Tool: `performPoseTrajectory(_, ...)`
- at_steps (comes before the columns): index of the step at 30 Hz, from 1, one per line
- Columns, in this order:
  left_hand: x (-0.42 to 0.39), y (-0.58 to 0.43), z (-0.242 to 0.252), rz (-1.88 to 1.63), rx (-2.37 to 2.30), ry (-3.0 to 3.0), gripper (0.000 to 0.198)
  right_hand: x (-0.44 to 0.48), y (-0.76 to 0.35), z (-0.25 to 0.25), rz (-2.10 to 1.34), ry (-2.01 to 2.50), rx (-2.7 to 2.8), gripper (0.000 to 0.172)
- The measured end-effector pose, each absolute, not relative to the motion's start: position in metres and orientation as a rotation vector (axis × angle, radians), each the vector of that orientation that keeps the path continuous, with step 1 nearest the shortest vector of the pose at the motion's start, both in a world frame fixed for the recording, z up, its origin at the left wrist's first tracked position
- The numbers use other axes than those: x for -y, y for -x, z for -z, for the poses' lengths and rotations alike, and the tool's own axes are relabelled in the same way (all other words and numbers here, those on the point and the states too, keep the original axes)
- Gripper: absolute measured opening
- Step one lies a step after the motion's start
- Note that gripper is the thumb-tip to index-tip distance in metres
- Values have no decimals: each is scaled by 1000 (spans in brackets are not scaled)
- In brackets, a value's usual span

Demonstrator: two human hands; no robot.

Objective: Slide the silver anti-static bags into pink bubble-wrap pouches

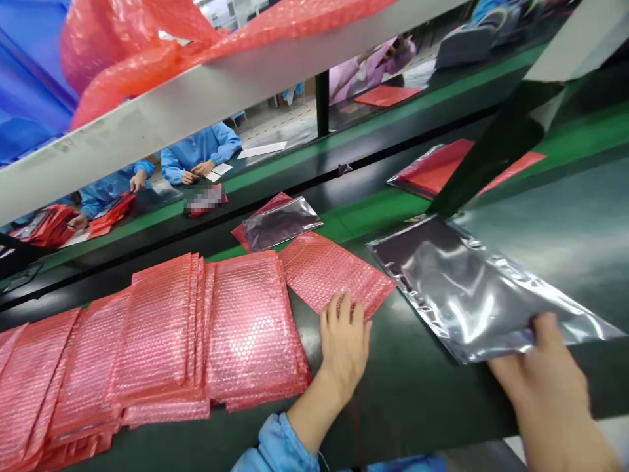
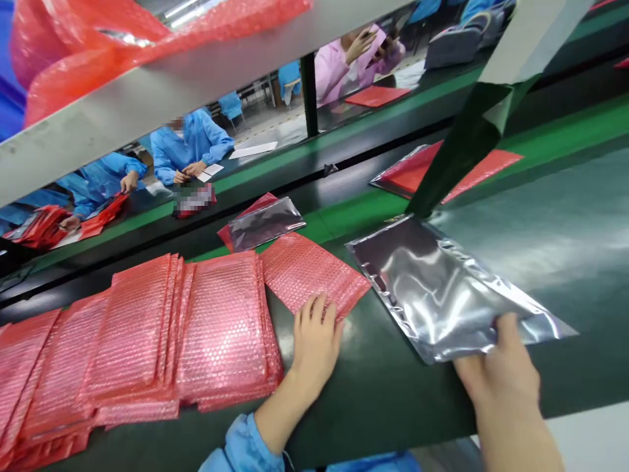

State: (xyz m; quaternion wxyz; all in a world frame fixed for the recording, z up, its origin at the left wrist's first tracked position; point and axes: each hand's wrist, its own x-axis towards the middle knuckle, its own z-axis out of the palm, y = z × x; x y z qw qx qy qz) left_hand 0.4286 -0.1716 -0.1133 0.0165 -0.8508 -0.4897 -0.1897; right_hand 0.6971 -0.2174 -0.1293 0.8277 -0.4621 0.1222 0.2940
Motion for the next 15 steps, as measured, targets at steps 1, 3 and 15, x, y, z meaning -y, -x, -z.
performPoseTrajectory(1, 169, -425, 114, 610, 1503, 2651, 26, 214, -694, 128, -615, 1013, -221, 20)
performPoseTrajectory(3, 164, -418, 115, 677, 1475, 2668, 19, 208, -689, 122, -646, 1062, -173, 32)
performPoseTrajectory(15, 159, -395, 113, 685, 1322, 2870, 22, 212, -693, 126, -884, 852, -134, 35)
